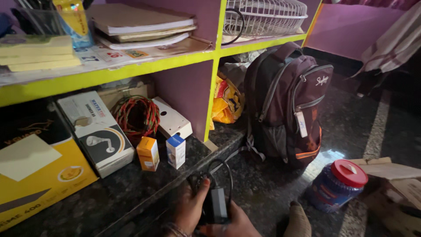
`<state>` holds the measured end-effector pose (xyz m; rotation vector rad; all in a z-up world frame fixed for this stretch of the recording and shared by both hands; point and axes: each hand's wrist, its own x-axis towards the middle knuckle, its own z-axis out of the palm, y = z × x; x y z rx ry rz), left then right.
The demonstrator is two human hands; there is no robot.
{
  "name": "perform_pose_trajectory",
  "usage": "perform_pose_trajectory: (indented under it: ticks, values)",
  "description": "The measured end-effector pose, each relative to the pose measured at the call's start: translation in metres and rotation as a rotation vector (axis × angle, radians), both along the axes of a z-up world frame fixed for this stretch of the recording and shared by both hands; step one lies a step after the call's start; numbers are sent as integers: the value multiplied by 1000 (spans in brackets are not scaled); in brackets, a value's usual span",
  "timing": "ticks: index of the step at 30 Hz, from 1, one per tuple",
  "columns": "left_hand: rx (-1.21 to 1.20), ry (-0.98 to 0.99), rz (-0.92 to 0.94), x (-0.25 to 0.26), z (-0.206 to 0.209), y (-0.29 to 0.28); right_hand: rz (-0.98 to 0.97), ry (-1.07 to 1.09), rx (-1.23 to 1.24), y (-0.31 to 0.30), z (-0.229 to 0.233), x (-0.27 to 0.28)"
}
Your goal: The person organizes stationery items on a floor next to a shelf. They handle sticky notes, a power adapter, and a container of blue pens, placing them into a cardboard box.
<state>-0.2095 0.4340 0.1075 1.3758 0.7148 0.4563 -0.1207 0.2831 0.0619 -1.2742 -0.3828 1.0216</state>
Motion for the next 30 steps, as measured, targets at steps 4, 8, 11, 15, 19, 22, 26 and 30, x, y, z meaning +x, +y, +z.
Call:
perform_pose_trajectory:
  ticks: [4,8,11,15,19,22,26,30]
  values:
    - [291,-187,-107,-2,3,12,110,-176,-33,-28,-14,22]
    - [604,-58,-183,-28,21,43,168,-162,-34,-39,-9,34]
    - [313,113,-236,-38,28,56,161,-240,-117,-45,-5,38]
    - [616,346,-101,-40,35,54,167,-506,-355,-53,5,43]
    - [973,215,169,-40,37,48,218,-1075,-761,-53,21,49]
    - [1095,-14,285,-41,36,50,121,-1475,-952,-51,38,46]
    - [609,-313,314,-26,31,45,-164,-1780,-751,-48,59,40]
    - [46,-5,283,-21,15,54,-187,-1862,-645,-46,73,31]
